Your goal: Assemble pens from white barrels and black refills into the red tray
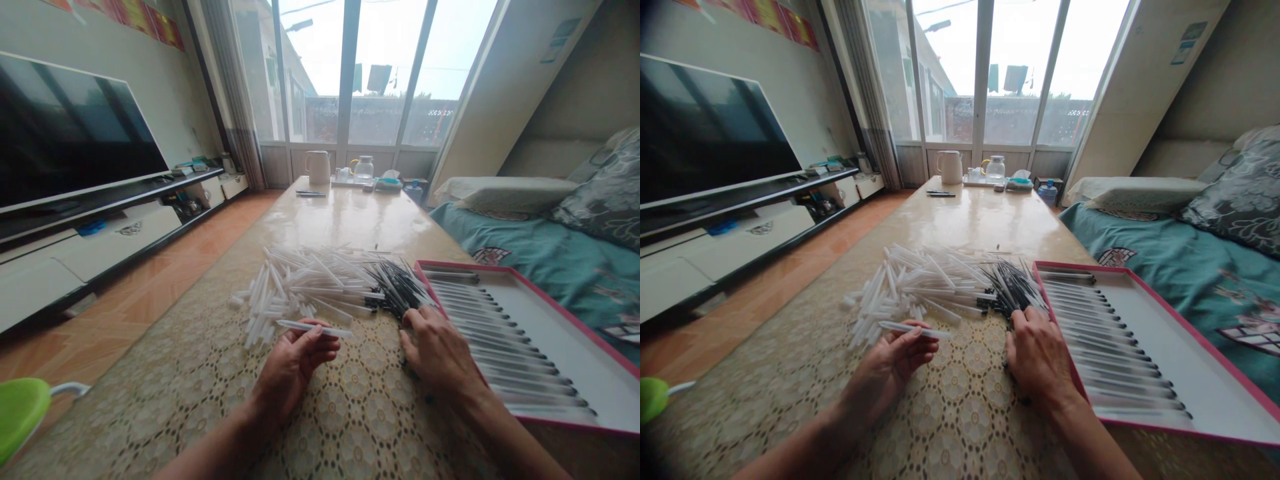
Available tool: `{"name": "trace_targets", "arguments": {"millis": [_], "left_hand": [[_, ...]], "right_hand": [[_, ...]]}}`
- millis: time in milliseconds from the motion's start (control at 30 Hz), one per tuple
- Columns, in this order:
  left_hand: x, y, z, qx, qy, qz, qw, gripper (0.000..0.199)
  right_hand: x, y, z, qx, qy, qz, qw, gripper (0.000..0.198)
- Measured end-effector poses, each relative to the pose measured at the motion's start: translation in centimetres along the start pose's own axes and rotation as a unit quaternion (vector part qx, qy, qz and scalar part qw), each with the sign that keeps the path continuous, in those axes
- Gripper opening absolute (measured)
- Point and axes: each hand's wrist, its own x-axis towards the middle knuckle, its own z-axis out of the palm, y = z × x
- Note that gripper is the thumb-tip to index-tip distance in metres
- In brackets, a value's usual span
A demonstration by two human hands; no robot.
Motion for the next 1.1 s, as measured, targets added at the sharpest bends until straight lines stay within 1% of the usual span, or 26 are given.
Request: {"name": "trace_targets", "arguments": {"millis": [100,367,433,500,533,567,600,667,700,733,767,833,900,967,1100], "left_hand": [[0.0,0.0,0.0,0.000,-0.003,0.002,1.000,0.013],[-0.1,0.0,0.1,0.006,-0.008,0.005,1.000,0.014],[-0.1,0.0,0.2,0.008,-0.007,0.006,1.000,0.014],[-0.1,0.0,0.2,0.006,-0.005,0.006,1.000,0.014],[-0.1,0.0,0.2,0.005,-0.005,0.006,1.000,0.014],[-0.1,0.0,0.2,0.004,-0.007,0.006,1.000,0.013],[-0.1,0.0,0.2,0.004,-0.009,0.006,1.000,0.013],[-0.1,0.0,0.2,0.007,-0.016,0.004,1.000,0.012],[-0.2,-0.1,0.2,0.009,-0.021,0.001,1.000,0.012],[-0.2,-0.1,0.1,0.012,-0.025,0.000,1.000,0.012],[-0.2,-0.1,0.1,0.015,-0.030,-0.001,0.999,0.013],[-0.2,-0.1,0.1,0.018,-0.034,-0.003,0.999,0.014],[-0.2,-0.2,0.0,0.020,-0.033,-0.005,0.999,0.014],[-0.1,-0.2,-0.1,0.022,-0.031,-0.007,0.999,0.014],[-0.1,-0.3,-0.1,0.021,-0.028,-0.010,0.999,0.015]], "right_hand": [[0.1,-0.1,0.3,0.007,0.013,-0.009,1.000,0.009],[0.4,0.1,1.0,0.019,0.019,-0.029,0.999,0.013],[0.5,0.1,0.9,0.052,0.022,-0.030,0.998,0.014],[0.5,-0.2,0.7,0.141,0.016,-0.032,0.989,0.013],[0.4,-0.5,0.6,0.205,0.007,-0.032,0.978,0.012],[0.3,-0.8,0.4,0.280,-0.008,-0.031,0.959,0.011],[0.1,-1.3,0.2,0.358,-0.029,-0.030,0.933,0.010],[-0.3,-2.5,-0.3,0.496,-0.068,-0.022,0.866,0.009],[-0.5,-3.2,-0.4,0.546,-0.081,-0.015,0.834,0.010],[-0.7,-3.7,-0.6,0.583,-0.090,-0.011,0.807,0.010],[-0.8,-4.2,-0.6,0.607,-0.095,-0.008,0.789,0.010],[-1.0,-4.9,-0.6,0.631,-0.095,-0.002,0.770,0.010],[-1.1,-5.1,-0.4,0.639,-0.096,-0.001,0.763,0.011],[-1.1,-5.1,-0.3,0.642,-0.095,-0.001,0.761,0.012],[-1.1,-5.1,-0.4,0.638,-0.091,-0.004,0.765,0.012]]}}
